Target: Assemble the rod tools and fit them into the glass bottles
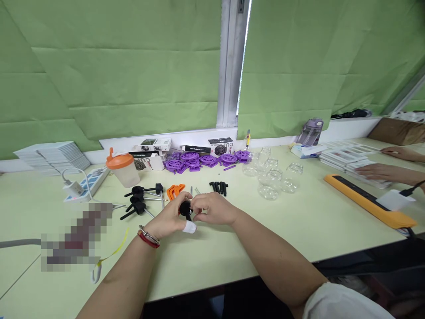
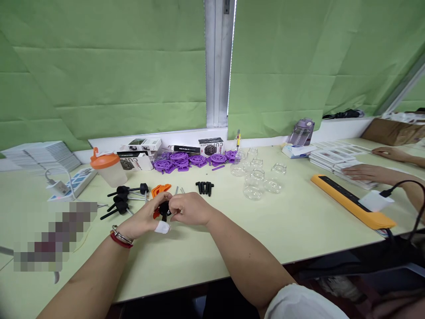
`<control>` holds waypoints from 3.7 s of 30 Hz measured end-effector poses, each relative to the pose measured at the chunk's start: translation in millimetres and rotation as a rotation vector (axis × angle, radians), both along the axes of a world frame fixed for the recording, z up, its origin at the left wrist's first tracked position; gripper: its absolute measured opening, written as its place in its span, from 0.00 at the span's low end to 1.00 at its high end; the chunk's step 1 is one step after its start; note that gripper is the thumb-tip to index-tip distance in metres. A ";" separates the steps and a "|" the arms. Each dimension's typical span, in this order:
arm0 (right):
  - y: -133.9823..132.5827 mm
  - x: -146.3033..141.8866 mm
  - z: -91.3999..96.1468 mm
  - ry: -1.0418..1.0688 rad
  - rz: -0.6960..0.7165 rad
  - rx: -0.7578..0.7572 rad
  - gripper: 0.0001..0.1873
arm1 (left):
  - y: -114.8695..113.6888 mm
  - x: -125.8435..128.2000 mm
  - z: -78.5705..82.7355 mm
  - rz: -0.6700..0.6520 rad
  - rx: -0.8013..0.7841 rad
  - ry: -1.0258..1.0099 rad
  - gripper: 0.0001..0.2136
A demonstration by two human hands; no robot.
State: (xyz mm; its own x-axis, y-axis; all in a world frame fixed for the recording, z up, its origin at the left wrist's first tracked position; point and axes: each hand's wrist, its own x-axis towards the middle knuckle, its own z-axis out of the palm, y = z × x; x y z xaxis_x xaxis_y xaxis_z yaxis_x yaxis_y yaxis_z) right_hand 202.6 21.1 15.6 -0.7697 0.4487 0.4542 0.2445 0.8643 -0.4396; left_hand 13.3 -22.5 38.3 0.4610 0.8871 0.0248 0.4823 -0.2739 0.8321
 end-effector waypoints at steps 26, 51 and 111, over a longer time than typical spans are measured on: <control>1.0 -1.2 -1.3 -0.005 0.005 -0.042 0.07 | 0.5 2.2 -0.2 0.000 0.004 0.000 0.26; 0.9 -1.5 -2.5 0.027 -0.001 -0.062 0.08 | 1.3 3.8 -1.7 -0.004 0.006 -0.014 0.24; 6.5 -3.9 -3.3 -0.176 -0.409 -0.042 0.09 | 17.8 -1.6 -27.0 0.418 0.066 -0.414 0.21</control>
State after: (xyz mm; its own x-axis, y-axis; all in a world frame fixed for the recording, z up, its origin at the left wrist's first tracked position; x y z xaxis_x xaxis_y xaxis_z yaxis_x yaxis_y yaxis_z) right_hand 198.6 27.6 12.3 -0.5889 0.7476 0.3071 0.6368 0.6632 -0.3933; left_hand 11.7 -4.7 11.3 0.0126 0.9819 0.1891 0.1990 -0.1878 0.9618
